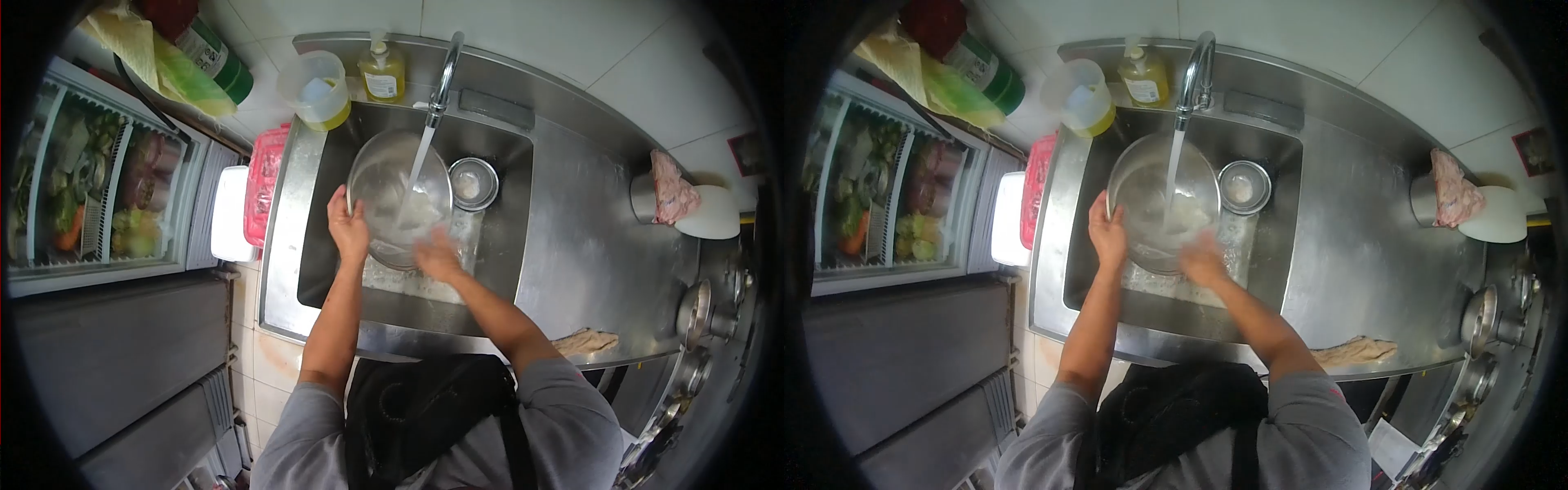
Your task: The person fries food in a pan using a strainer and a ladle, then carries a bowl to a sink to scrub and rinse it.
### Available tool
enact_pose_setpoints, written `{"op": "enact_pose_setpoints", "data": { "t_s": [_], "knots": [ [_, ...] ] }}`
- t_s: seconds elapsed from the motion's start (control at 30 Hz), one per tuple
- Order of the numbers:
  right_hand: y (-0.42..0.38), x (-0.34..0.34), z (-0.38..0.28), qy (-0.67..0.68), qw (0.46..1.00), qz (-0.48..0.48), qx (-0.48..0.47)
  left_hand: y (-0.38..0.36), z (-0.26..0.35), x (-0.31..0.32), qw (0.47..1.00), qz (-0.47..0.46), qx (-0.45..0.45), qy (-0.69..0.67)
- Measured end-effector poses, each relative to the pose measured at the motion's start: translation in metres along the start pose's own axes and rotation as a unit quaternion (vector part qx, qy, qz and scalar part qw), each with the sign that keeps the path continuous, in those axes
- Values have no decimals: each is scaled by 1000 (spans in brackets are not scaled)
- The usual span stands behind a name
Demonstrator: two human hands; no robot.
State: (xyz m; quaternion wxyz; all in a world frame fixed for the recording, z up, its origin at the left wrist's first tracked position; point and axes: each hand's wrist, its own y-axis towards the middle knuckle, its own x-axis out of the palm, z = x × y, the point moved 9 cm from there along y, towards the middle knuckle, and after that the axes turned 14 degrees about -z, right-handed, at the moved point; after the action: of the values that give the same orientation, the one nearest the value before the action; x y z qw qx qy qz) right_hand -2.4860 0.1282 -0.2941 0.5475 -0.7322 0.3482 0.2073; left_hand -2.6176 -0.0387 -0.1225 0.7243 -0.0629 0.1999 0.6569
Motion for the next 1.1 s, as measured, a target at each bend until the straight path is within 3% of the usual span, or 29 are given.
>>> {"op": "enact_pose_setpoints", "data": {
  "t_s": [0.03, 0.07, 0.1, 0.13, 0.2, 0.23, 0.3, 0.37, 0.4, 0.47, 0.53, 0.6, 0.63, 0.7, 0.77, 0.8, 0.87, 0.9, 0.93, 1.0, 1.03, 1.07, 1.1],
  "knots": [
    [-51, -37, 35, 66, 974, 158, 146, -6, -21, -6, 999, 29, -26, 9],
    [-66, -50, 60, 165, 933, 268, 175, -12, -38, -9, 999, 30, -25, 10],
    [-79, -58, 86, 261, 869, 370, 199, -24, -85, -2, 974, 10, -152, -165],
    [-74, -59, 103, 262, 870, 367, 199, -48, -127, 16, 903, -10, -274, -331],
    [-39, -39, 137, 549, 783, 274, 101, -82, -171, 33, 883, 26, -292, -367],
    [-44, -53, 135, 548, 784, 274, 100, -101, -195, 42, 876, 35, -335, -345],
    [-71, -102, 116, 432, 867, 223, 106, -118, -231, 67, 867, 47, -376, -325],
    [-93, -134, 101, 367, 890, 242, 119, -132, -256, 90, 863, -48, -490, -114],
    [-103, -153, 93, 298, 908, 262, 132, -125, -253, 97, 863, -47, -489, -118],
    [-113, -173, 86, 275, 919, 265, 102, -76, -218, 116, 925, -113, -360, -39],
    [-123, -191, 77, 252, 929, 262, 73, -36, -177, 114, 929, -143, -342, 15],
    [-124, -211, 55, 224, 938, 263, -16, 8, -133, 118, 977, -133, -134, 97],
    [-117, -212, 54, 224, 938, 263, -16, 22, -107, 118, 977, -136, -107, 124],
    [-105, -219, 25, 76, 946, 295, -111, 39, -51, 110, 975, -139, -78, 153],
    [-94, -226, 5, 38, 953, 270, -134, 42, 2, 133, 926, -293, 54, 231],
    [-86, -224, -11, -1, 958, 241, -156, 43, 11, 133, 924, -296, 56, 235],
    [-66, -220, -16, 4, 969, 213, -127, 28, 41, 140, 901, -322, 166, 240],
    [-66, -224, -23, -26, 954, 252, -163, 31, 36, 136, 901, -330, 111, 260],
    [-71, -231, -32, -57, 935, 291, -197, 30, 40, 125, 899, -332, 115, 262],
    [-70, -238, -18, -68, 940, 282, -177, 21, 48, 98, 908, -345, 132, 199],
    [-61, -244, -2, -4, 954, 261, -146, 15, 52, 97, 906, -347, 135, 200],
    [-52, -242, 11, 61, 963, 236, -114, 5, 67, 94, 900, -313, 202, 225],
    [-46, -236, -4, 32, 949, 267, -162, -2, 81, 91, 889, -278, 267, 248]
  ]
}}
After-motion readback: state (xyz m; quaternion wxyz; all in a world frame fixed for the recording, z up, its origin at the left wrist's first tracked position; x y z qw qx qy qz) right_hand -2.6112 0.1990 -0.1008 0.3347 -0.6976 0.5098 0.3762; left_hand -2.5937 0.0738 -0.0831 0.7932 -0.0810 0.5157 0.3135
